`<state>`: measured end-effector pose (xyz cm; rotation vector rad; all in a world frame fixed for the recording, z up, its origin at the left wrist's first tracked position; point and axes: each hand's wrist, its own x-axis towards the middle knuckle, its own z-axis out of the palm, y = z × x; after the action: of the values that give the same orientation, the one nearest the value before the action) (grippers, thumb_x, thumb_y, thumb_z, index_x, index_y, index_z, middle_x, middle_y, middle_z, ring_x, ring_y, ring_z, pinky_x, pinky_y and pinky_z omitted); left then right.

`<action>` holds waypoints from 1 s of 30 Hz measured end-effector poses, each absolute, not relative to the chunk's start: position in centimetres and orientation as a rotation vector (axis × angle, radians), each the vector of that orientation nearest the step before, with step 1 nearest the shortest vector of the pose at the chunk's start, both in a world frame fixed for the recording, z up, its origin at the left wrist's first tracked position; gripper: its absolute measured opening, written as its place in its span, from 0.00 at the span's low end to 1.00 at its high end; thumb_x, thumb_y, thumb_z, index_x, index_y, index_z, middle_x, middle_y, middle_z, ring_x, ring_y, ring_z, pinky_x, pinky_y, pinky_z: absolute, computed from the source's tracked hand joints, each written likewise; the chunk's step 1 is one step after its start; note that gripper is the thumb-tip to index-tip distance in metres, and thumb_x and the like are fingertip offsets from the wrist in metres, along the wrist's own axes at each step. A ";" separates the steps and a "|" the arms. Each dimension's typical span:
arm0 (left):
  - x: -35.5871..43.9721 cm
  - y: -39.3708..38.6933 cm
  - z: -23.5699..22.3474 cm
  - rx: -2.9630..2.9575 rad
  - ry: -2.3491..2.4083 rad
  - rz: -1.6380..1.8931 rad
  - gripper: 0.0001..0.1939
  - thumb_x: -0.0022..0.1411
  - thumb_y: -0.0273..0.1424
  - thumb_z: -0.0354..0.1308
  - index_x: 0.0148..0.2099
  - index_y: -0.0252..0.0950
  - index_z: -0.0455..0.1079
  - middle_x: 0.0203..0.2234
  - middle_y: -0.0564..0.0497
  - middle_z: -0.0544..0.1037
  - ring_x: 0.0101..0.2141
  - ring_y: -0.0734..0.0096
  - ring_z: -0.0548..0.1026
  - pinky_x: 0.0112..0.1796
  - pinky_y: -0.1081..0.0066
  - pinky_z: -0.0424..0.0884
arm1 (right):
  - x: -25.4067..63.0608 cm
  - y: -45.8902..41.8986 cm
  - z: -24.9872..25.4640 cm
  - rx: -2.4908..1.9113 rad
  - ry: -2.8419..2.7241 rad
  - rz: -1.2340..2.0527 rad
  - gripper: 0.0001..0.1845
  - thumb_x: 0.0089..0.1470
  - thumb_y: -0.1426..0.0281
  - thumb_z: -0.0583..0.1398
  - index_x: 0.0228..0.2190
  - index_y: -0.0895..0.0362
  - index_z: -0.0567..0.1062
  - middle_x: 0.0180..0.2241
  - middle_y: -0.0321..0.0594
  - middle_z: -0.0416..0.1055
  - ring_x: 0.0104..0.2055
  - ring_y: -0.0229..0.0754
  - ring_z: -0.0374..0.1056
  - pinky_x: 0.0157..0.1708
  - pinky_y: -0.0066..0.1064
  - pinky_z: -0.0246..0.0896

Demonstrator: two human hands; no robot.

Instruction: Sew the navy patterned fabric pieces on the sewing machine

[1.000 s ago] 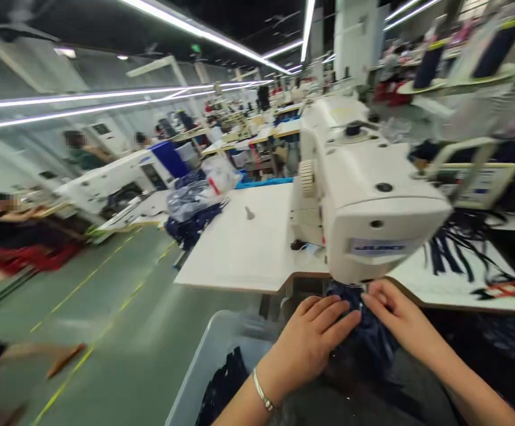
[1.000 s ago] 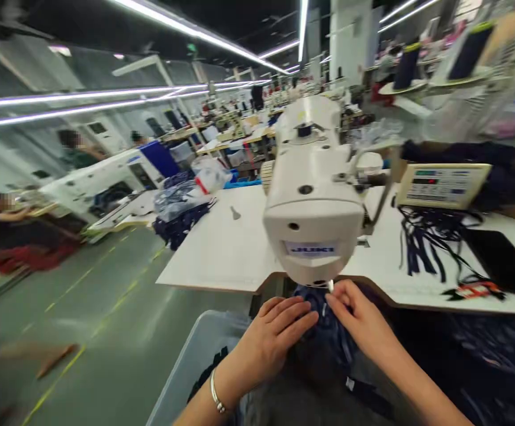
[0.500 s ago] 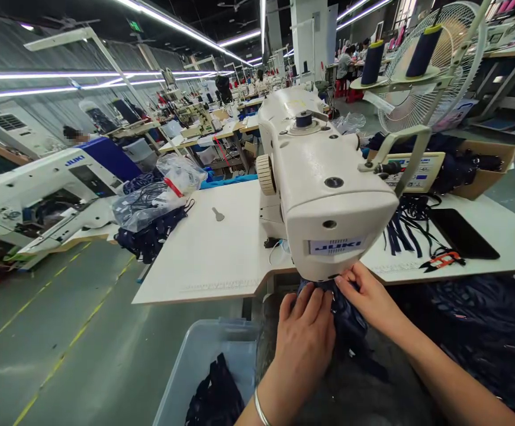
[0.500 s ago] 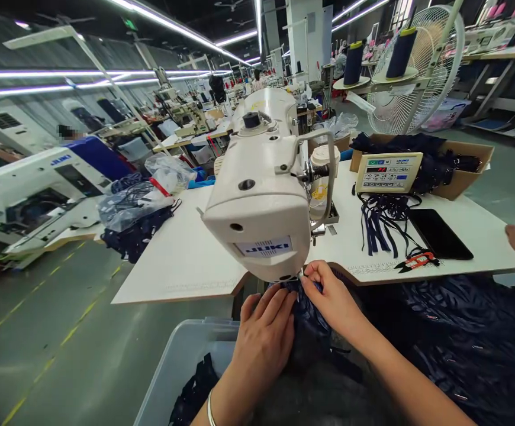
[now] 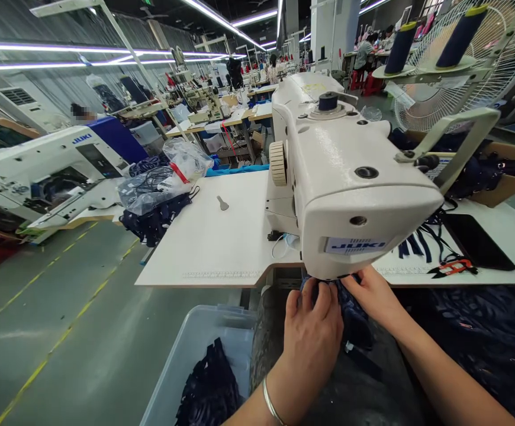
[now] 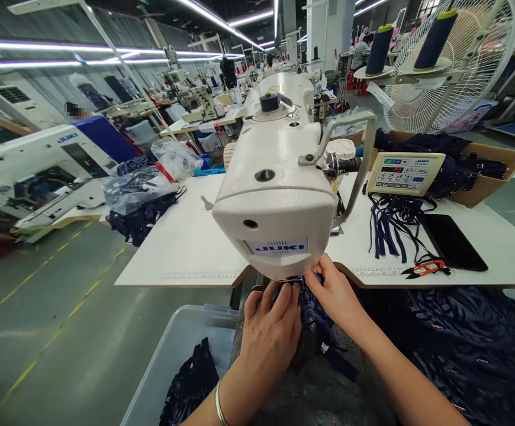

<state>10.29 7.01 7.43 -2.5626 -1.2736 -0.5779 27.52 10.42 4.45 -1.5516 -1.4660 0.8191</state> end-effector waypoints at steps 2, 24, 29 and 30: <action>10.3 7.0 7.4 -2.558 -1.280 -0.567 0.19 0.67 0.26 0.49 0.59 0.35 0.64 0.49 0.45 0.75 0.52 0.57 0.70 0.46 0.56 0.64 | 27.5 10.4 4.5 -1.562 -1.465 0.807 0.08 0.60 0.60 0.54 0.33 0.51 0.64 0.25 0.34 0.66 0.37 0.46 0.69 0.35 0.33 0.62; 10.6 7.0 7.3 -2.530 -1.289 -0.557 0.19 0.66 0.28 0.52 0.58 0.33 0.65 0.48 0.45 0.74 0.51 0.57 0.71 0.47 0.57 0.64 | 27.1 10.2 5.4 -1.568 -1.539 0.777 0.06 0.59 0.63 0.52 0.35 0.52 0.64 0.27 0.35 0.70 0.33 0.45 0.68 0.30 0.31 0.59; 10.7 6.9 7.5 -2.482 -1.265 -0.528 0.16 0.67 0.28 0.52 0.56 0.34 0.68 0.48 0.48 0.73 0.51 0.61 0.70 0.48 0.59 0.64 | 27.4 10.1 5.4 -1.612 -1.563 0.811 0.09 0.61 0.61 0.52 0.35 0.52 0.64 0.28 0.35 0.70 0.31 0.44 0.68 0.28 0.30 0.58; 10.7 6.9 7.6 -2.474 -1.267 -0.528 0.16 0.67 0.28 0.51 0.55 0.34 0.68 0.48 0.49 0.73 0.51 0.62 0.70 0.48 0.59 0.63 | 27.4 10.1 5.3 -1.621 -1.566 0.809 0.09 0.61 0.60 0.52 0.35 0.52 0.64 0.28 0.35 0.70 0.30 0.44 0.68 0.28 0.30 0.57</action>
<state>10.67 6.88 7.61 -2.4745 -1.2672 -0.5278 27.37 10.13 5.33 -1.6207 -1.5656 0.8087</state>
